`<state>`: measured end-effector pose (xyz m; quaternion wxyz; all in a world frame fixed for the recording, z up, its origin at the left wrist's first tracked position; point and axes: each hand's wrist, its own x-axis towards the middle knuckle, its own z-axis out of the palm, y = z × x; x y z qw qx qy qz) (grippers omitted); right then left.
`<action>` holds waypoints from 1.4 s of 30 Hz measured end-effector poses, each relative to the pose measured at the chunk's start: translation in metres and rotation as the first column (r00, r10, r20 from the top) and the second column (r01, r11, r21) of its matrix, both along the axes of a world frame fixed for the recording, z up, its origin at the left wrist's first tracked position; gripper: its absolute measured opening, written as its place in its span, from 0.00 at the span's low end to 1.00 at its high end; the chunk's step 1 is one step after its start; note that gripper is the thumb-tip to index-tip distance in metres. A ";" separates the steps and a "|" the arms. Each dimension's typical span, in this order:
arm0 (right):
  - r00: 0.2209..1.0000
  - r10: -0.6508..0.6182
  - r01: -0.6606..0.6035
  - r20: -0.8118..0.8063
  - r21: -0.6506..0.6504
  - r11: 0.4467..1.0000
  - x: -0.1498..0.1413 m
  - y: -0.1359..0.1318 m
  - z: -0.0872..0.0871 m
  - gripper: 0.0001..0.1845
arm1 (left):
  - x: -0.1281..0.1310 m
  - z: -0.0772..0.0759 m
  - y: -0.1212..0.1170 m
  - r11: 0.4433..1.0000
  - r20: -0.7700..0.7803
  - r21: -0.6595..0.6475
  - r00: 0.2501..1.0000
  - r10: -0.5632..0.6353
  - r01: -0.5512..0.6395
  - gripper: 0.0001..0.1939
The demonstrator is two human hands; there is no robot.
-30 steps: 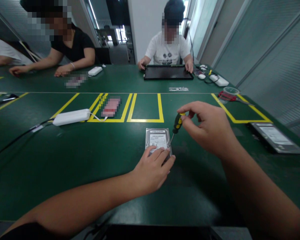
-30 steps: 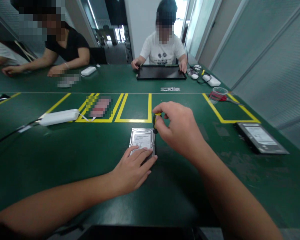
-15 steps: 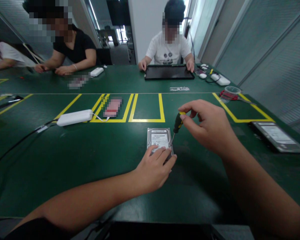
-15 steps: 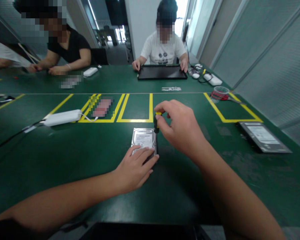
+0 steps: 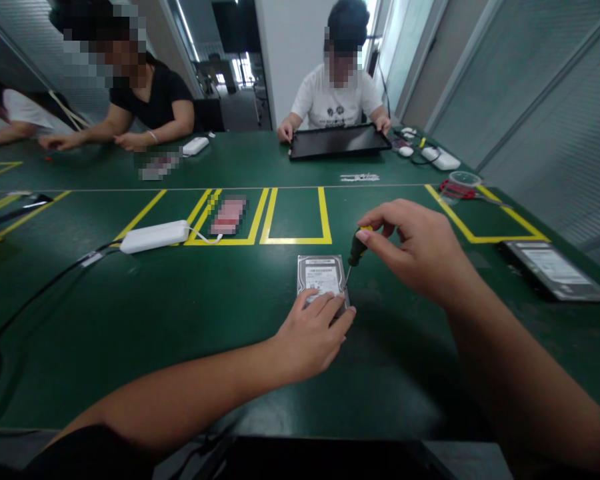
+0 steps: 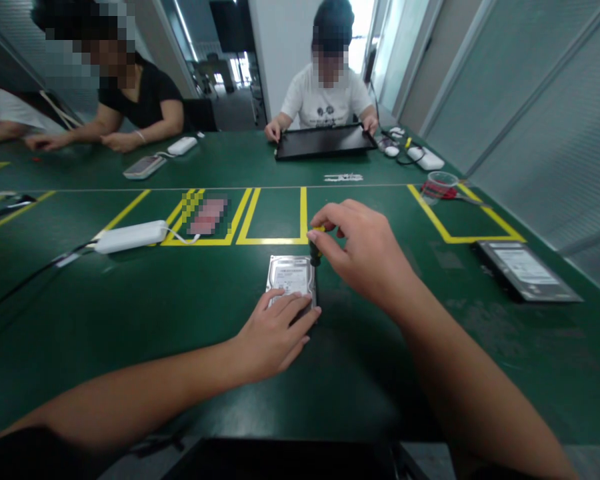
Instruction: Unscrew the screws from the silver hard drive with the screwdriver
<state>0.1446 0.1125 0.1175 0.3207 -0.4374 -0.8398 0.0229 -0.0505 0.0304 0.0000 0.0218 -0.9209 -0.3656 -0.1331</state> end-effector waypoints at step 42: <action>0.998 0.000 -0.002 0.062 0.031 1.000 -0.001 -0.002 -0.001 0.08 | 0.000 -0.004 0.002 1.000 0.008 -0.015 1.000 -0.008 0.008 0.25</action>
